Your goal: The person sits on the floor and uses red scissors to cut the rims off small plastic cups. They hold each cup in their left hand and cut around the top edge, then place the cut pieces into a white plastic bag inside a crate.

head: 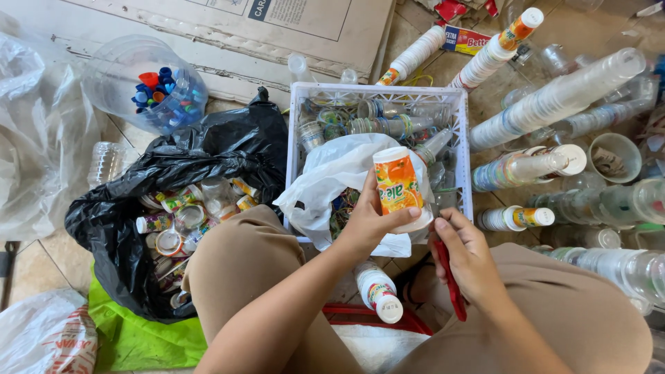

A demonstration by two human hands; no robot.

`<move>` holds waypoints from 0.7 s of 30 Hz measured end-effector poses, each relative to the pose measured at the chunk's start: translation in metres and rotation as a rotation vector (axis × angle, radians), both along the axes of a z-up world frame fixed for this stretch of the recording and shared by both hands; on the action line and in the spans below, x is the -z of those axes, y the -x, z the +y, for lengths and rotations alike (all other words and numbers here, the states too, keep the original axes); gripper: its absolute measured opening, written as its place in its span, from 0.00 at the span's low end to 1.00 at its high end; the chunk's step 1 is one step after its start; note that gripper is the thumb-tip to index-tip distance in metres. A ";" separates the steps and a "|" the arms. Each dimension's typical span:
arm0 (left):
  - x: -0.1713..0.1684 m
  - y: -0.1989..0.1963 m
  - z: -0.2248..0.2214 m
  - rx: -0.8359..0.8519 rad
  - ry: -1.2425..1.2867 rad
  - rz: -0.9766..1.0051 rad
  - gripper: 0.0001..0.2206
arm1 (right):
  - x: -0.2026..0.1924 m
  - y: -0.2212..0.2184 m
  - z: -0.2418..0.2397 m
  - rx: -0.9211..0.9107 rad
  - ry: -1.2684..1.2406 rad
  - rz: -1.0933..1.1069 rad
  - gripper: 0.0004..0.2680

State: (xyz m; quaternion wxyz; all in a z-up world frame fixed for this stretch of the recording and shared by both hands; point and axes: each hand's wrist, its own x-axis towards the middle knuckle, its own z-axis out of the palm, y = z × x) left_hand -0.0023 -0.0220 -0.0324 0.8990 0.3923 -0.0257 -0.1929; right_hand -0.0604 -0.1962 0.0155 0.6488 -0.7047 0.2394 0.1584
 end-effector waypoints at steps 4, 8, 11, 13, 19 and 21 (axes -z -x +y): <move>0.000 0.004 -0.005 -0.061 -0.012 0.028 0.35 | 0.001 -0.001 0.005 -0.005 -0.028 -0.003 0.08; 0.000 0.009 -0.012 -0.075 -0.043 0.039 0.41 | -0.002 -0.004 0.011 -0.012 0.053 -0.198 0.09; 0.005 0.007 -0.010 -0.127 -0.048 0.029 0.40 | -0.003 -0.004 0.013 -0.027 0.054 -0.192 0.09; 0.009 0.007 -0.011 -0.156 -0.058 0.028 0.39 | -0.003 -0.004 0.013 -0.033 0.052 -0.180 0.09; 0.012 0.009 -0.013 -0.174 -0.083 0.007 0.41 | 0.001 -0.005 0.010 -0.042 0.058 -0.190 0.09; 0.011 0.009 -0.012 -0.181 -0.090 0.003 0.44 | 0.003 -0.004 0.009 -0.066 0.078 -0.194 0.09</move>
